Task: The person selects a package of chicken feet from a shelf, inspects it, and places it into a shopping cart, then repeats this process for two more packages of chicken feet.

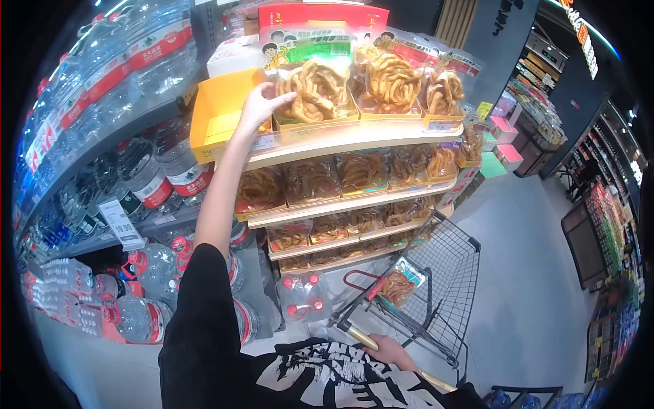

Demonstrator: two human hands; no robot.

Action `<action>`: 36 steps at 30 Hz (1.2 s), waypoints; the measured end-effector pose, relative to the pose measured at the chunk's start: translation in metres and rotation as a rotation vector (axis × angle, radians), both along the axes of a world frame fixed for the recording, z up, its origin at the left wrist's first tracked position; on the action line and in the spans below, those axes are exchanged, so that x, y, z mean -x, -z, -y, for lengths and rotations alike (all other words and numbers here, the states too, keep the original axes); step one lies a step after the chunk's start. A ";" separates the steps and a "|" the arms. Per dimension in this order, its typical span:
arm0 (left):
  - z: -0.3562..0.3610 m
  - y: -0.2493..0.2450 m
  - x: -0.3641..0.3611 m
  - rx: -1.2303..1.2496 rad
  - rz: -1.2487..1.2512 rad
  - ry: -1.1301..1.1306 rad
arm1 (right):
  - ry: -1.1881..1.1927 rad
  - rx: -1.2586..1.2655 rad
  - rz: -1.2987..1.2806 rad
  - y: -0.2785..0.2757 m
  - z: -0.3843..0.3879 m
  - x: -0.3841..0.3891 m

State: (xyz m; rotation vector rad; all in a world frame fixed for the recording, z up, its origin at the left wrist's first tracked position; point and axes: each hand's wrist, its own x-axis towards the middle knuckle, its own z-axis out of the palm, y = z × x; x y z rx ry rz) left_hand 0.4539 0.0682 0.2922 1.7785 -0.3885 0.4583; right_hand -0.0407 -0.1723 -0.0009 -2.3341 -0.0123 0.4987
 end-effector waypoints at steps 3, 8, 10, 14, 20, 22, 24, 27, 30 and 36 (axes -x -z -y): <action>0.004 -0.003 0.012 -0.007 0.061 0.005 | 0.024 0.022 -0.025 -0.006 -0.007 -0.004; 0.009 0.011 0.005 0.030 0.178 -0.064 | 0.008 0.090 -0.069 -0.003 -0.005 -0.005; 0.010 0.009 0.011 0.069 0.205 -0.057 | 0.014 0.118 -0.065 0.000 -0.004 -0.002; 0.009 0.004 0.022 0.021 0.244 -0.097 | -0.001 0.170 0.015 0.003 -0.004 0.001; 0.014 -0.009 0.024 0.220 0.563 -0.099 | 0.026 0.186 0.097 0.005 -0.005 0.005; 0.015 -0.021 0.021 0.308 0.558 -0.014 | 0.022 0.201 0.099 0.000 -0.005 0.006; 0.011 -0.043 0.022 0.501 0.659 0.181 | 0.032 0.210 0.101 -0.002 -0.002 0.006; -0.010 -0.085 0.064 0.743 0.649 0.147 | 0.019 0.222 0.121 0.002 0.000 0.009; -0.038 -0.084 0.078 0.945 0.556 0.248 | -0.011 0.220 0.107 0.004 0.003 0.010; -0.043 0.013 0.147 0.982 -0.156 0.424 | 0.015 0.279 0.018 0.004 0.005 0.013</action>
